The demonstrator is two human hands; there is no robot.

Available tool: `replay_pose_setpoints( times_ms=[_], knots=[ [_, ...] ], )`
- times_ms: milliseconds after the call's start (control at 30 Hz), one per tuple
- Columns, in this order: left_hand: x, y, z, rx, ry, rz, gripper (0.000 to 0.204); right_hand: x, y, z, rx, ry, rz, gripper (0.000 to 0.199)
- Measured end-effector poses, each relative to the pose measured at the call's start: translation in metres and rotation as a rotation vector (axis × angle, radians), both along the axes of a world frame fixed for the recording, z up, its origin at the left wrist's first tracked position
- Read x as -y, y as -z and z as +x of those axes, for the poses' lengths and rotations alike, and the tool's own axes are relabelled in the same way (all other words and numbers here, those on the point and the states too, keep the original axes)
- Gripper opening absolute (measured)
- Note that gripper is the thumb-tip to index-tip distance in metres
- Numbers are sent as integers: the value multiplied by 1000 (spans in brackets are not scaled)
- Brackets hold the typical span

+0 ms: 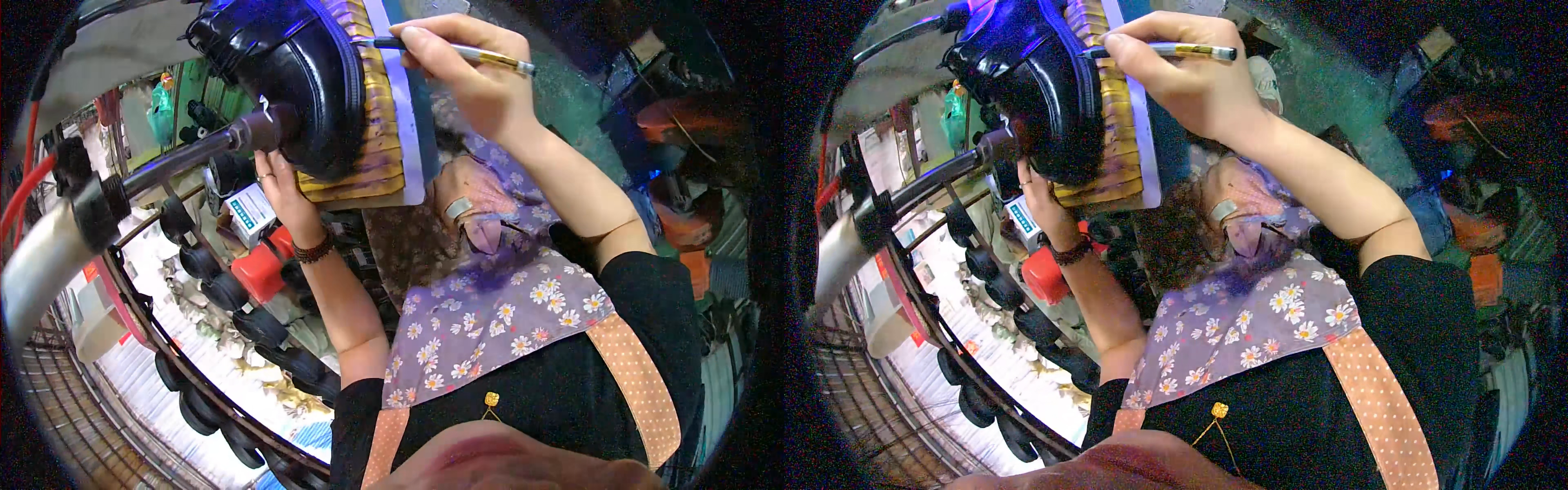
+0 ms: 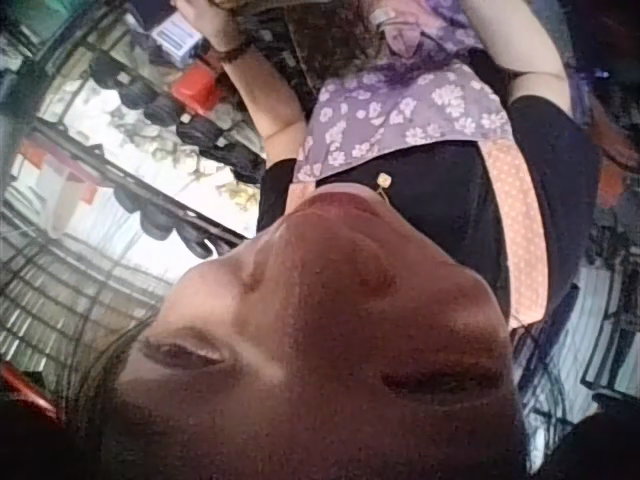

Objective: The person polishes the soles of black leather shoes using a rotating buffing machine. They handle the shoes one at a time, pressing the soles against the spinning brush to clean or smooth the surface, then place the finished shoes on a nearby table.

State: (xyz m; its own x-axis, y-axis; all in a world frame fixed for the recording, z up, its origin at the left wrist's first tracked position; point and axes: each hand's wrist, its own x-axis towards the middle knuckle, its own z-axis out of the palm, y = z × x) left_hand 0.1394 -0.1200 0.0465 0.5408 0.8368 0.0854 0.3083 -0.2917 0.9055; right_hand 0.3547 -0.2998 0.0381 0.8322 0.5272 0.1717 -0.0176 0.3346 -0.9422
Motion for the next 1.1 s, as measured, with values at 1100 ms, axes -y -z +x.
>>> replay_pose_setpoints(
  times_ms=[1100],
  knots=[
    [67, -20, 14, 206, -49, -443, 52, 14, 3, -15, 405, 187, -10, 11]
  ],
)
